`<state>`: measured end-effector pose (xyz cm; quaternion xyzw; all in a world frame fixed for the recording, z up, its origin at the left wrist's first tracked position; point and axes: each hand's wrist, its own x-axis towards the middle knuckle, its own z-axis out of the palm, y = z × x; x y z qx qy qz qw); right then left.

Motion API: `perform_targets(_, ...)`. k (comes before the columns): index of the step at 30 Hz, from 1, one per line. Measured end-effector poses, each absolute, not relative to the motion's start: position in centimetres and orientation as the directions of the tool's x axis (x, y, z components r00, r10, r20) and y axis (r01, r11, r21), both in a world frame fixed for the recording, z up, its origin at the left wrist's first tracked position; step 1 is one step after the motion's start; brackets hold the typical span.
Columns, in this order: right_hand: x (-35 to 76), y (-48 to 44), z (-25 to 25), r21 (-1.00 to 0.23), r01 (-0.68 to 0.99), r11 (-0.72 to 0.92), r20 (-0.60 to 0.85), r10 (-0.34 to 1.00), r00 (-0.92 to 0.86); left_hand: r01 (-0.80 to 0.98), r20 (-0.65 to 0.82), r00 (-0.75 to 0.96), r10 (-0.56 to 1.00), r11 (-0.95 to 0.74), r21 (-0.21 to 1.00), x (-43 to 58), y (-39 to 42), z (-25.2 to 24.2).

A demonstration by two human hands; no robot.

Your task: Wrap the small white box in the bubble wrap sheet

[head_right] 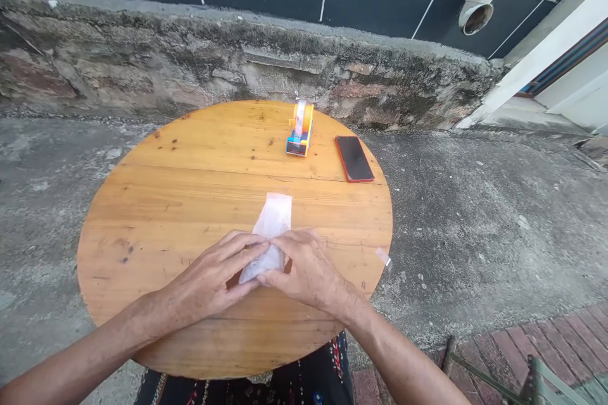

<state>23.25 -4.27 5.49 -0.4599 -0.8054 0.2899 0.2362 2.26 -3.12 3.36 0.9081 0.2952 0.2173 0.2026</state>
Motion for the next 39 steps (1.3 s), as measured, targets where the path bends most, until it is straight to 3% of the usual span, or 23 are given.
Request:
perform_targets(7, 23.7, -3.2, 5.9, -0.721, 0.568, 0.397, 0.058, 0.851, -0.522, 0.472, 0.288, 0.69, 0.664, -0.715, 0.516, 1.8, -3.5, 3.5)
perform_targets(13, 23.7, -2.7, 6.0, -0.701, 0.6, 0.386, 0.006, 0.844, -0.536, 0.392, 0.363, 0.777, 0.514, -0.847, 0.36, 1.1, -3.1, 2.5)
perform_targets(18, 23.7, -3.0, 6.7, -0.6, 0.674, 0.431, 0.015, 0.848, -0.529, 0.41, 0.382, 0.774, 0.506, -0.859, 0.306, 1.2, -2.6, 1.3)
perform_targets(27, 23.3, -2.5, 7.6, -0.42, 0.772, 0.477, -0.051, 0.837, -0.545, 0.348, 0.393, 0.756, 0.523, -0.83, 0.435, 1.8, -1.7, 2.4)
perform_targets(39, 23.1, -3.4, 7.3, -0.449, 0.756, 0.477, 0.027, 0.853, -0.522, 0.351, 0.229, 0.742, 0.629, -0.657, 0.667, 1.9, -0.8, 3.9)
